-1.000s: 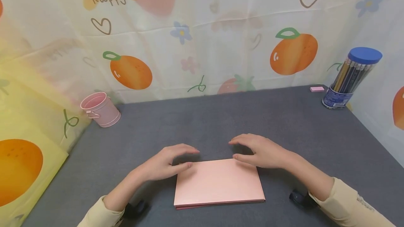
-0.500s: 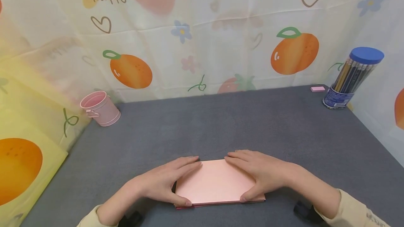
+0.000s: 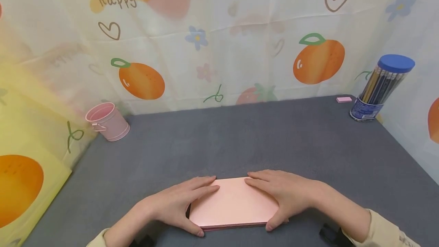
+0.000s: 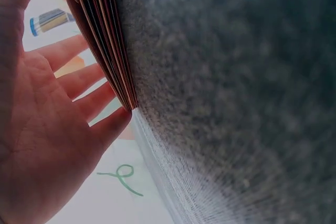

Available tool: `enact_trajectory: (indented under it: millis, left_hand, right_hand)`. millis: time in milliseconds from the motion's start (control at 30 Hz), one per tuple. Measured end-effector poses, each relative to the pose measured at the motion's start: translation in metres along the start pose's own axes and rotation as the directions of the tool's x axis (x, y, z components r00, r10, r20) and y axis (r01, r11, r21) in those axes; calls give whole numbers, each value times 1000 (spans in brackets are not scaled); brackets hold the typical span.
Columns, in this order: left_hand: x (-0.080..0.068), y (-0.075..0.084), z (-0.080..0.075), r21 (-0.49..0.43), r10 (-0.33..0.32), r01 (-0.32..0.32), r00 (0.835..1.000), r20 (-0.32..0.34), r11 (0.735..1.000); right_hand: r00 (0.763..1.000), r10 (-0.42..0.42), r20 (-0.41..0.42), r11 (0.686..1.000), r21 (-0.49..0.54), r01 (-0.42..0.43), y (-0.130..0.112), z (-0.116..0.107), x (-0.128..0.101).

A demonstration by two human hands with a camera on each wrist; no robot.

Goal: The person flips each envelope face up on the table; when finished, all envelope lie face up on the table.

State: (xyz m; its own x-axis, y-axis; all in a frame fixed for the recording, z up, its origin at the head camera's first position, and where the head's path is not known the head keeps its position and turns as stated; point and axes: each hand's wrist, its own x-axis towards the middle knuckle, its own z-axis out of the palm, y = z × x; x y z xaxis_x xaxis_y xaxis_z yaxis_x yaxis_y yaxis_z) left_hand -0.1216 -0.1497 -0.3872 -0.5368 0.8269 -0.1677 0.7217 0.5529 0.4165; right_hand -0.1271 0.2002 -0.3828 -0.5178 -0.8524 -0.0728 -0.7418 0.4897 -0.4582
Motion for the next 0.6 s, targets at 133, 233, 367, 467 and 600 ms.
enact_trajectory:
  millis: [133, 233, 367, 467, 600]
  left_hand:
    - [-2, 0, -3, -83, -20, 21, 1000, 21, 996]
    - [-4, -2, -7, -162, -32, 37, 999, 31, 986]
    - [-4, -8, -12, -268, 8, -9, 1000, -4, 963]
    - [-2, -13, -15, -353, 44, -61, 997, -56, 934]
    - [-2, -19, -19, -459, 27, -78, 993, -116, 885]
  right_hand:
    - [997, 39, 71, 997, 64, -44, -1, -6, 0]
    - [992, 66, 110, 992, 101, -77, -2, -12, 1]
    - [997, 11, 75, 985, 171, -24, 1, -19, 2]
    - [999, -53, 3, 968, 245, 51, 5, -23, 2]
    - [991, -89, -103, 939, 323, 117, 12, -27, 2]
